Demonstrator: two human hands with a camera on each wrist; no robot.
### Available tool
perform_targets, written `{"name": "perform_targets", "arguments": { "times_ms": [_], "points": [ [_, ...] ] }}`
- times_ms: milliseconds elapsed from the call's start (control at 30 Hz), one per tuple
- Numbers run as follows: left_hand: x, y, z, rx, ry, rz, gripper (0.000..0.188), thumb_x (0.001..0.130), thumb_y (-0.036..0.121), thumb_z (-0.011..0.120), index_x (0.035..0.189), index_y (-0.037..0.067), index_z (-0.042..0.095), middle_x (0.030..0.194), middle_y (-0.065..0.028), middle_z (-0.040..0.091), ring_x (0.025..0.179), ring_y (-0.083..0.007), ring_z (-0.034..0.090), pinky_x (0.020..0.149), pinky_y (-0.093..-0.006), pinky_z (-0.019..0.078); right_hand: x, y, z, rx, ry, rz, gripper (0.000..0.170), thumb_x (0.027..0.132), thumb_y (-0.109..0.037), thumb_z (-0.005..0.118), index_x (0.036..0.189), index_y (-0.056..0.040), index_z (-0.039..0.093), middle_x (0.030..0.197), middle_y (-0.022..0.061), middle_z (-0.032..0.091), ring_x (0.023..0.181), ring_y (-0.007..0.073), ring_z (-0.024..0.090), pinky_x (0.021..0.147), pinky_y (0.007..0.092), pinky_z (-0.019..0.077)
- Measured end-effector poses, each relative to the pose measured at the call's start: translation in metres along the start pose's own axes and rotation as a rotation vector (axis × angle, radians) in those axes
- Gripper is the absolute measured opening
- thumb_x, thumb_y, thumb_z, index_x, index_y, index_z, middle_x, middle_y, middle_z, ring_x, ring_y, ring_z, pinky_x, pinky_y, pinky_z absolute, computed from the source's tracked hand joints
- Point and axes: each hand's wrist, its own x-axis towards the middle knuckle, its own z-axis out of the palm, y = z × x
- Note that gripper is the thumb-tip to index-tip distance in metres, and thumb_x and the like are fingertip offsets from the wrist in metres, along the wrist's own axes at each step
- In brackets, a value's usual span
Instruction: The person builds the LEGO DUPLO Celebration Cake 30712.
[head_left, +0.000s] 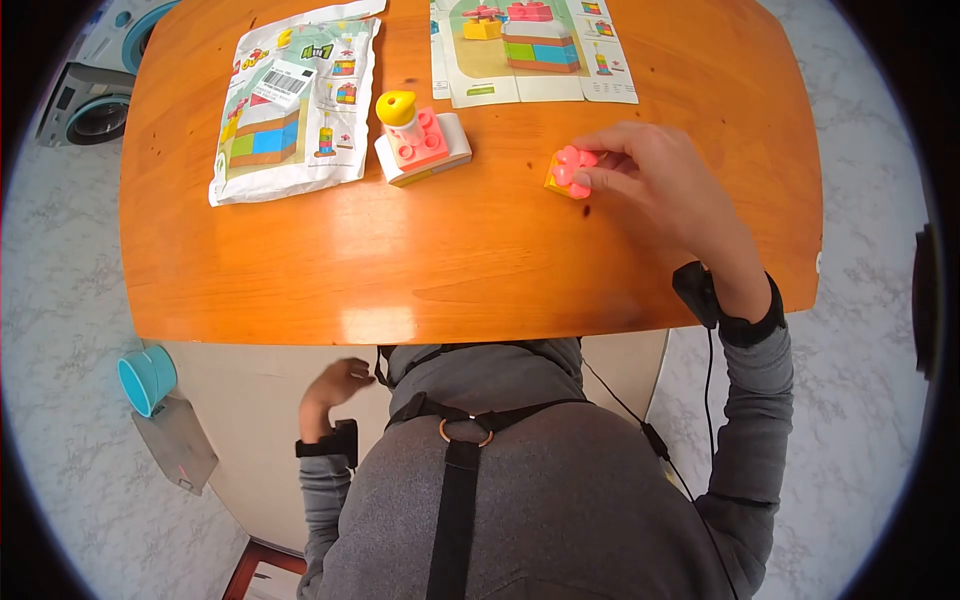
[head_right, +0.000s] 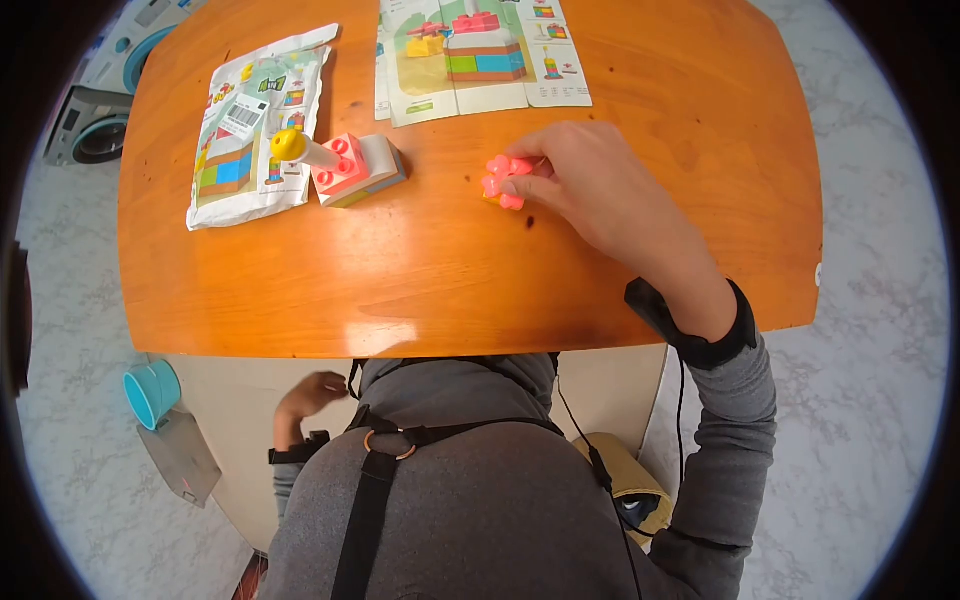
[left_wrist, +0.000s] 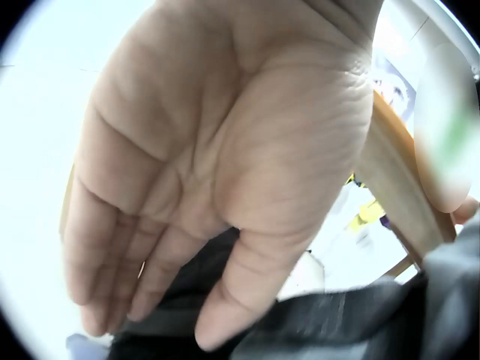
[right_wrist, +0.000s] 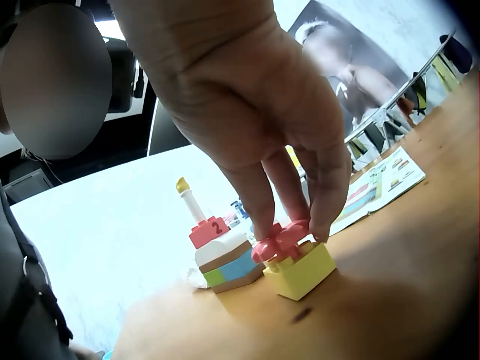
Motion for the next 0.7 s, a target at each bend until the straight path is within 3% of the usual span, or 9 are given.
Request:
{"name": "perform_targets", "arguments": {
  "times_ms": [33, 67, 100, 133, 167, 233, 267, 333, 700],
  "points": [
    [0.005, -0.009, 0.012, 0.023, -0.085, 0.002, 0.031, 0.08, 0.014, 0.064, 0.103, -0.006, 0.06, 0.094, -0.0116, 0.067, 0.084, -0.0203, 0.063, 0.075, -0.0279, 0.0498, -0.001, 0.004, -0.002, -0.122, 0.028, -0.076, 0.031, 0.082, -0.021, 0.062, 0.095, 0.0071, 0.062, 0.081, 0.0163, 0.062, 0.073, 0.023, 0.061, 0.066, 0.0313, 0.0465],
    [0.015, -0.022, 0.028, -0.151, -0.178, 0.004, 0.034, 0.078, 0.016, 0.066, 0.104, -0.007, 0.06, 0.093, -0.0115, 0.066, 0.086, -0.0208, 0.063, 0.074, -0.0285, 0.05, -0.004, 0.005, -0.005, -0.124, 0.025, -0.072, 0.031, 0.082, -0.021, 0.062, 0.095, 0.0071, 0.062, 0.081, 0.0163, 0.062, 0.073, 0.023, 0.061, 0.066, 0.0313, 0.0465],
    [0.022, -0.03, 0.041, -0.328, -0.269, 0.003, 0.038, 0.077, 0.018, 0.067, 0.104, -0.007, 0.06, 0.093, -0.0114, 0.066, 0.088, -0.0212, 0.063, 0.073, -0.0291, 0.0503, -0.007, 0.004, -0.009, -0.086, 0.027, -0.001, 0.031, 0.084, -0.021, 0.062, 0.104, 0.0031, 0.061, 0.091, 0.0144, 0.062, 0.08, 0.0204, 0.06, 0.071, 0.0291, 0.0467],
    [0.006, 0.01, 0.035, -0.264, -0.341, -0.115, 0.046, 0.077, 0.018, 0.067, 0.113, -0.007, 0.053, 0.104, -0.0087, 0.063, 0.095, -0.0206, 0.062, 0.074, -0.0277, 0.0514, -0.009, 0.004, -0.011, -0.048, 0.03, 0.067, 0.034, 0.086, -0.021, 0.061, 0.113, -0.0008, 0.059, 0.102, 0.0124, 0.062, 0.086, 0.0179, 0.06, 0.076, 0.0269, 0.0469],
    [0.007, 0.005, 0.043, -0.268, -0.337, -0.115, 0.046, 0.077, 0.018, 0.067, 0.113, -0.007, 0.053, 0.104, -0.0087, 0.063, 0.095, -0.0206, 0.062, 0.074, -0.0277, 0.0514, -0.011, 0.006, -0.011, -0.047, 0.029, 0.062, 0.034, 0.086, -0.021, 0.061, 0.113, -0.0008, 0.059, 0.102, 0.0124, 0.062, 0.086, 0.0179, 0.06, 0.076, 0.0269, 0.0469],
    [0.017, -0.032, 0.079, -0.831, -0.295, -0.27, 0.054, 0.076, 0.012, 0.065, 0.122, -0.007, 0.044, 0.112, -0.0099, 0.059, 0.094, -0.0201, 0.062, 0.072, -0.0236, 0.0517, -0.018, 0.012, -0.01, 0.055, 0.242, -0.003, 0.039, 0.087, -0.029, 0.06, 0.111, 0.0011, 0.059, 0.088, 0.0148, 0.061, 0.074, 0.0218, 0.059, 0.068, 0.0308, 0.0461],
    [0.037, -0.078, 0.103, -1.196, -0.379, -0.208, 0.064, 0.069, 0.007, 0.067, 0.126, -0.006, 0.041, 0.112, -0.0145, 0.059, 0.096, -0.0226, 0.062, 0.077, -0.0287, 0.0516, -0.021, 0.011, -0.011, 0.055, 0.242, -0.004, 0.039, 0.087, -0.029, 0.06, 0.111, 0.0011, 0.059, 0.088, 0.0148, 0.061, 0.074, 0.0218, 0.059, 0.068, 0.0308, 0.0461],
    [0.027, -0.083, 0.116, -1.385, -0.338, -0.21, 0.064, 0.069, 0.007, 0.067, 0.126, -0.006, 0.041, 0.111, -0.0146, 0.059, 0.096, -0.0229, 0.062, 0.078, -0.0291, 0.0515, -0.026, 0.01, -0.012, 0.062, 0.259, -0.025, 0.038, 0.087, -0.027, 0.06, 0.111, 0.0015, 0.059, 0.089, 0.0144, 0.062, 0.077, 0.0216, 0.06, 0.069, 0.0305, 0.0466],
    [-0.021, -0.066, 0.134, -1.524, -0.245, -0.166, 0.066, 0.067, 0.007, 0.068, 0.126, -0.006, 0.041, 0.111, -0.0156, 0.059, 0.097, -0.0243, 0.061, 0.08, -0.0316, 0.0508, -0.039, -0.011, -0.005, 0.111, 0.258, -0.111, 0.026, 0.085, -0.015, 0.061, 0.105, 0.0001, 0.06, 0.088, 0.0128, 0.064, 0.08, 0.0228, 0.062, 0.071, 0.0299, 0.0469]
  ]
}}
